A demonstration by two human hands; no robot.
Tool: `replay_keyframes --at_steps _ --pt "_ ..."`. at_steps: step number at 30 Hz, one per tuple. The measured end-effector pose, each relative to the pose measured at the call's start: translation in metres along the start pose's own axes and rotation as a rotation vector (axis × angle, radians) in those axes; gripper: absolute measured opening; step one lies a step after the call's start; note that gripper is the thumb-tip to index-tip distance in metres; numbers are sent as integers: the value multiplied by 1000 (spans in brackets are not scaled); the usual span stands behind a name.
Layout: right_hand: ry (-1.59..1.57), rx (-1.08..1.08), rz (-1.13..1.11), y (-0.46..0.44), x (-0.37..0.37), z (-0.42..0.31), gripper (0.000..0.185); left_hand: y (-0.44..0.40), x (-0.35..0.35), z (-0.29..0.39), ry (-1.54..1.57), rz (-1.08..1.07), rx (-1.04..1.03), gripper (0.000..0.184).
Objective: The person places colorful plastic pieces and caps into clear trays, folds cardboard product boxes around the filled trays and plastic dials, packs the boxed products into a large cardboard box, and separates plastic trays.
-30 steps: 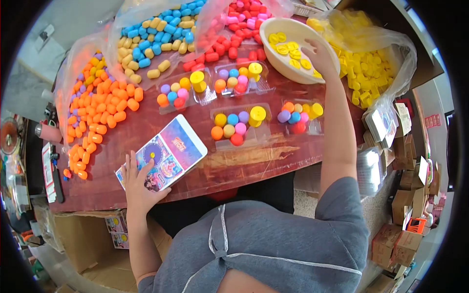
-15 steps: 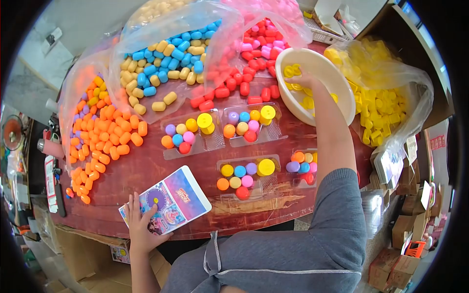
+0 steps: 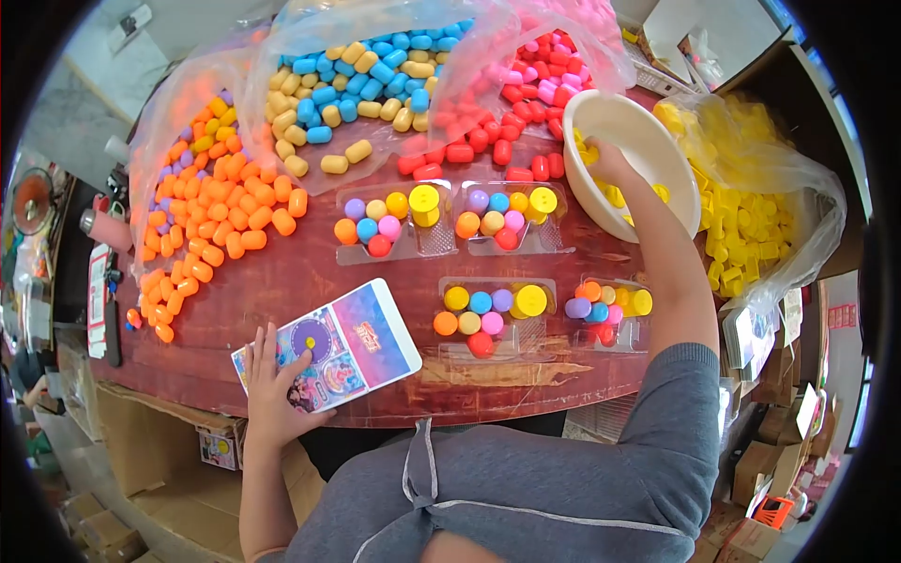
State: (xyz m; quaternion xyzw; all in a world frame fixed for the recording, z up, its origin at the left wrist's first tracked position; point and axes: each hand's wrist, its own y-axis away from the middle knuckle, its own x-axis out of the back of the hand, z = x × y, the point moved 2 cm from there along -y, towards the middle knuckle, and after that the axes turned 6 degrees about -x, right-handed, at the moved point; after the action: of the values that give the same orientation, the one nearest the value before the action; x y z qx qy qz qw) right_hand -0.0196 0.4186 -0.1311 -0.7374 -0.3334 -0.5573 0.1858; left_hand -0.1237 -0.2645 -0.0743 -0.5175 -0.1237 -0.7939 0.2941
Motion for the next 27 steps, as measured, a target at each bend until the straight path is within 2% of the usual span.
replay_keyframes --at_steps 3,8,11,13,15,18,21,23,27 --pt "8 -96 -1 16 12 1 32 1 0 -1 -7 16 -32 81" --pt "-234 -271 -1 44 31 -1 19 3 -1 -4 -9 7 -21 81" --pt "-358 -242 -3 47 44 6 18 4 -1 -4 -14 5 -23 81" --pt "-564 -195 55 55 69 -7 20 4 0 -4 -22 5 -26 82" --pt "-615 -97 163 77 93 -54 21 4 0 -5 -21 9 -26 82" --pt "-610 24 167 78 98 -109 21 5 -1 -6 -14 7 -30 82" --pt "-467 118 107 66 75 -152 22 6 0 -7 -12 4 -24 82" --pt "-223 303 138 43 45 -165 27 6 1 -7 -14 2 -24 82" --pt "-108 376 146 24 31 -181 26 7 2 -8 9 7 -27 82"
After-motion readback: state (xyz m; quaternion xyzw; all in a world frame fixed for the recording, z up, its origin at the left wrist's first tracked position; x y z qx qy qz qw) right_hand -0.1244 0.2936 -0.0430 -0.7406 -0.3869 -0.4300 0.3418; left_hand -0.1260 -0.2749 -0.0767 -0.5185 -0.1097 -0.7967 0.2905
